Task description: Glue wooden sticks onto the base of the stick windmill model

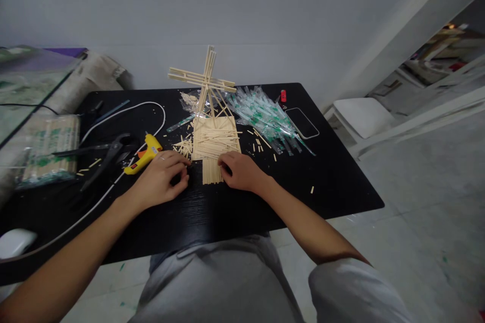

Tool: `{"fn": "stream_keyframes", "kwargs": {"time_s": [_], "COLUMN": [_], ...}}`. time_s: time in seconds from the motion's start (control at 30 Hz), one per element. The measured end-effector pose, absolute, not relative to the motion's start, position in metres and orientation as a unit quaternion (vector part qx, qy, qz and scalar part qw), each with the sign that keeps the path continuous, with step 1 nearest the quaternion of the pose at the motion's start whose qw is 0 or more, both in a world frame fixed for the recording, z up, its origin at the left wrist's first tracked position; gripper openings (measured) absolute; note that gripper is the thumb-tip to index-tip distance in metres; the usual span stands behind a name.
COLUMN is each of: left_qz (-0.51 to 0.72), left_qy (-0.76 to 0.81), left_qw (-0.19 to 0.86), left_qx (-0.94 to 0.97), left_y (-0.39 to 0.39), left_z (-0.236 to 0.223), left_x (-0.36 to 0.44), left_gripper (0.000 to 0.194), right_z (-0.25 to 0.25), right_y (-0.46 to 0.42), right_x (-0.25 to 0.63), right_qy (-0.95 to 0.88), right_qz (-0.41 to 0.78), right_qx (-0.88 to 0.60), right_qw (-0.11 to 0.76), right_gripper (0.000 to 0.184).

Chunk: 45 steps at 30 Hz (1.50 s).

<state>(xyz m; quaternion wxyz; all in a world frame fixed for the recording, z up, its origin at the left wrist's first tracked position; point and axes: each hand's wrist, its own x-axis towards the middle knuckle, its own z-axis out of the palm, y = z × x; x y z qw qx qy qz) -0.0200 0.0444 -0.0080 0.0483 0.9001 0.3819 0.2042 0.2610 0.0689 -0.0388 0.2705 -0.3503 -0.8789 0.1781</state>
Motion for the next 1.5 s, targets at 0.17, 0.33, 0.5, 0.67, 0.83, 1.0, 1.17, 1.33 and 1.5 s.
{"fn": "stream_keyframes", "kwargs": {"time_s": [0.17, 0.33, 0.5, 0.67, 0.83, 1.0, 1.17, 1.33, 1.5], "left_qz": [0.152, 0.044, -0.003, -0.038, -0.059, -0.068, -0.023, 0.062, 0.078], "left_qy": [0.435, 0.490, 0.527, 0.542, 0.562, 0.575, 0.588, 0.597, 0.610], "left_qw": [0.005, 0.004, 0.000, 0.003, 0.009, 0.014, 0.072, 0.196, 0.206], "left_qx": [0.887, 0.870, 0.850, 0.839, 0.825, 0.815, 0.805, 0.776, 0.762], "left_y": [0.049, 0.048, 0.046, 0.041, 0.038, 0.038, 0.042, 0.039, 0.037], "left_z": [0.001, -0.004, -0.006, 0.000, 0.006, 0.006, 0.002, 0.002, 0.000], "left_x": [-0.032, -0.025, -0.015, -0.012, -0.010, -0.012, -0.015, -0.008, 0.005], "left_gripper": [0.019, 0.036, 0.029, 0.028, 0.028, 0.026, 0.024, 0.016, 0.015], "right_z": [-0.039, -0.039, -0.039, -0.038, -0.036, -0.036, -0.037, -0.037, -0.037], "right_y": [0.069, 0.069, 0.070, 0.069, 0.069, 0.069, 0.070, 0.070, 0.070], "right_x": [0.262, 0.262, 0.260, 0.259, 0.258, 0.258, 0.258, 0.257, 0.256], "right_qy": [-0.881, -0.880, -0.873, -0.858, -0.847, -0.833, -0.822, -0.826, -0.831], "right_qz": [0.179, 0.177, 0.186, 0.203, 0.213, 0.218, 0.222, 0.217, 0.210], "right_qx": [-0.347, -0.349, -0.361, -0.388, -0.404, -0.424, -0.439, -0.439, -0.439], "right_qw": [0.266, 0.268, 0.270, 0.268, 0.272, 0.281, 0.287, 0.278, 0.271], "right_gripper": [0.013, 0.014, 0.017, 0.017, 0.015, 0.017, 0.018, 0.018, 0.018]}}
